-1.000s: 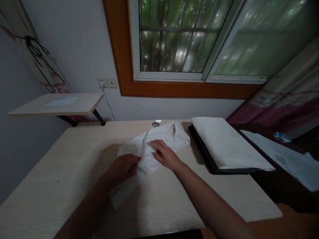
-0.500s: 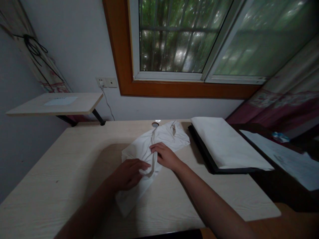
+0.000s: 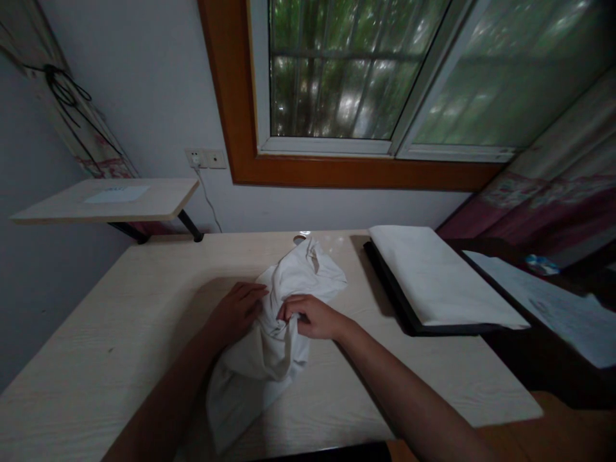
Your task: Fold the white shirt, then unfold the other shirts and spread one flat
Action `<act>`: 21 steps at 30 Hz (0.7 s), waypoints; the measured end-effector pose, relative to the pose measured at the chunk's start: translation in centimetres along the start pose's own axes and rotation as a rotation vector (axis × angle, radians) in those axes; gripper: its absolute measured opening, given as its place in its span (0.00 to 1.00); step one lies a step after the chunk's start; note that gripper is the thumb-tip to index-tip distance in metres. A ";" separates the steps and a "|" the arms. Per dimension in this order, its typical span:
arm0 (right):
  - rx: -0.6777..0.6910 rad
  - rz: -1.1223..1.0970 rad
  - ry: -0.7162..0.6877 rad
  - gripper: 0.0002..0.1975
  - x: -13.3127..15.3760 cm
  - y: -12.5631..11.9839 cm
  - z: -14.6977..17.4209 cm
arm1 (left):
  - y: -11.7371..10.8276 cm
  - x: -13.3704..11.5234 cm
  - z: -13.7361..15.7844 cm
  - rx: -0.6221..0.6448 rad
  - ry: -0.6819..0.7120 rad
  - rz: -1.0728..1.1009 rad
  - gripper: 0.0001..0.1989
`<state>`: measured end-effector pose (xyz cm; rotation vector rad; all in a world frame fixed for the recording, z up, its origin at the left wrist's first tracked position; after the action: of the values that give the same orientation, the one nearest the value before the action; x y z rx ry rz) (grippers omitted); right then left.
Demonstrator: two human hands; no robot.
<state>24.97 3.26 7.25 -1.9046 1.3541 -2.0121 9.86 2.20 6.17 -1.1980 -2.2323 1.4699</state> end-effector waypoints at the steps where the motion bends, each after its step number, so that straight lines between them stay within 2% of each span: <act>1: 0.024 -0.021 -0.006 0.08 0.2 0.3 0.0 | 0.3 -0.1 -0.1 0.031 0.020 -0.013 0.17; 6: 0.037 -0.130 0.008 0.05 -0.4 0.7 -0.1 | 1.3 -0.3 -0.2 0.159 0.027 -0.021 0.14; 11: -0.096 -0.145 0.088 0.07 -2.2 -1.0 0.0 | 1.1 0.8 0.2 0.181 -0.084 -0.040 0.09; 15: -0.353 -0.118 0.178 0.11 -3.9 -4.9 1.3 | -0.3 3.4 1.3 0.142 -0.240 -0.121 0.05; 18: -0.628 -0.091 0.239 0.10 -5.2 -8.9 3.3 | -3.3 5.8 2.6 -0.002 -0.398 -0.191 0.04; 21: -0.889 -0.045 0.303 0.09 -6.4 -12.1 5.8 | -6.8 7.0 4.1 -0.171 -0.518 -0.270 0.03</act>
<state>37.37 11.22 8.76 -1.9034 2.6410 -1.9333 -0.44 3.40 8.21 -0.5528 -2.7652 1.6396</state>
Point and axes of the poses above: each hand's wrist, its own z-axis away from the middle knuckle, its own y-axis out of the palm, x = y × z, the point moved 9 cm from there along -z, towards the middle knuckle, and after that the axes turned 15 degrees about y, right-handed, at the moved point
